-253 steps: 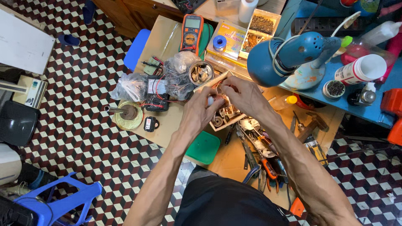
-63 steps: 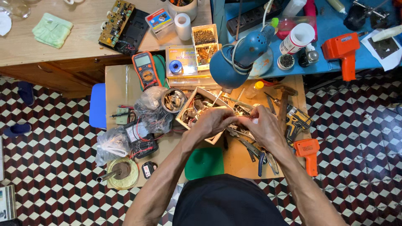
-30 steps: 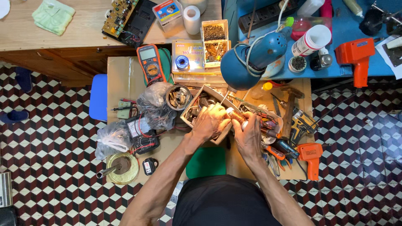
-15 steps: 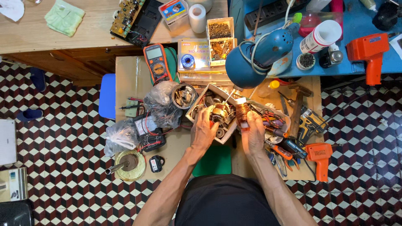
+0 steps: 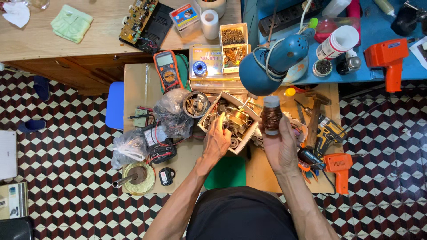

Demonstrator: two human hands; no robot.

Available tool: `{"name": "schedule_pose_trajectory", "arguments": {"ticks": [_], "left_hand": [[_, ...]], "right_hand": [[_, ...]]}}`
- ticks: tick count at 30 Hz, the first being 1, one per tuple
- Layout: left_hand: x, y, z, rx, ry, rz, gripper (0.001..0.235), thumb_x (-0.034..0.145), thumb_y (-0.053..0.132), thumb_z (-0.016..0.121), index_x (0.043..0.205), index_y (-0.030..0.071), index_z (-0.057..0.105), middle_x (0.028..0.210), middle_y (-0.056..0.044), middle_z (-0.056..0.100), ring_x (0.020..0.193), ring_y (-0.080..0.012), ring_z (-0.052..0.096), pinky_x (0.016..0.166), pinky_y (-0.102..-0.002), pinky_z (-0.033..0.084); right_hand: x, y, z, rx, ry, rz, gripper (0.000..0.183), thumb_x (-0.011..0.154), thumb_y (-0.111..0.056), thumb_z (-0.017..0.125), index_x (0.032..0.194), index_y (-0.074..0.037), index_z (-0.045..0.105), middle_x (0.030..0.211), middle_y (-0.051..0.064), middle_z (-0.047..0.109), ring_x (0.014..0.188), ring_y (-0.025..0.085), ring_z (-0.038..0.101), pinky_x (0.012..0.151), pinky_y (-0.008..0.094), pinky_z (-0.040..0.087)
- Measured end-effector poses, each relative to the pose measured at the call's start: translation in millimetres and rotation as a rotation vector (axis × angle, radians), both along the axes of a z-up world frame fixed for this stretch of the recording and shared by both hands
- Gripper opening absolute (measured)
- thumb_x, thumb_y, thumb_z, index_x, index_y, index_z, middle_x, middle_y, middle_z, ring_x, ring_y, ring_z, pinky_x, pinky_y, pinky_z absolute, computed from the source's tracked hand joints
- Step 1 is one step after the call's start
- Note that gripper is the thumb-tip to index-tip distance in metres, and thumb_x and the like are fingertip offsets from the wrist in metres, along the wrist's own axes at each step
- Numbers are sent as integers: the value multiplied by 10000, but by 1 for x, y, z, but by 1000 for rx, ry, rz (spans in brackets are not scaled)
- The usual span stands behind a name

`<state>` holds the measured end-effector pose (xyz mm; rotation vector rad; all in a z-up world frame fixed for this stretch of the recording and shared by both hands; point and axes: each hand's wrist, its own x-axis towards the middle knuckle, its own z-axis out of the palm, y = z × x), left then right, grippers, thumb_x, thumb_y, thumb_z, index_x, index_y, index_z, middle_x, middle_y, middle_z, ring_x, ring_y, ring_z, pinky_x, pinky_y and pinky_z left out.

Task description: The person winds copper wire around a cylindrical core using both hands. They repeatedly adjust the coil and the core, occasionally using a small tool to press or align the wire. The work occurs at a cluttered electronics workbench with various tools and components visible.

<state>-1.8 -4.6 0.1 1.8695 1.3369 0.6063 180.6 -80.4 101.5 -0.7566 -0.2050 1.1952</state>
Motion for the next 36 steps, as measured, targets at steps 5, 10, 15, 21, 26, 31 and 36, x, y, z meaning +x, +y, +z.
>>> {"name": "schedule_pose_trajectory", "arguments": {"ticks": [5,10,15,21,26,31,36], "left_hand": [[0,2,14,-2,15,-48,625,890,124,513,1481,-54,417,1447,-290,493,1309,-424,502,1133,-472,397],[-21,-16,34,176,145,51,624,841,256,723,1376,-1,528,1258,-209,577,1171,-375,556,1006,-481,449],[-42,-42,32,117,196,93,558,781,255,810,1264,47,624,1081,-138,598,1020,-328,598,847,-468,504],[-42,-36,10,121,74,103,318,899,225,731,1185,88,708,1031,-106,637,940,-295,639,818,-433,531],[-38,-30,49,179,115,87,290,877,218,747,1125,69,735,1009,-133,643,904,-323,620,770,-447,521],[-18,-48,142,213,-310,2,240,994,198,652,1201,87,703,1118,-88,682,964,-222,684,787,-347,569],[-7,-58,228,194,-526,-47,326,1006,204,664,1284,35,656,1156,-104,674,955,-203,688,797,-299,567]], "right_hand": [[11,-12,32,79,-54,-3,414,1051,-321,632,1345,-34,586,1237,100,661,1147,222,633,1052,396,496],[25,-27,55,94,-1,-89,366,1079,-298,609,1360,-65,579,1265,72,665,1157,204,636,1057,390,505],[29,-34,64,112,19,-93,369,1107,-323,574,1349,-44,584,1244,104,672,1135,236,650,1031,376,522],[11,-45,65,131,-60,2,366,1118,-295,564,1378,-38,555,1257,108,643,1139,228,632,1005,384,528],[-6,-55,67,91,-96,69,393,1097,-270,553,1410,-34,530,1285,99,625,1159,213,612,1030,404,499],[-9,-61,76,67,-169,86,412,1085,-265,540,1410,-13,510,1306,89,615,1188,198,612,1065,414,475],[-9,-48,92,110,-208,198,418,1075,-271,518,1398,-6,512,1310,96,619,1182,197,617,1017,426,500]]}}
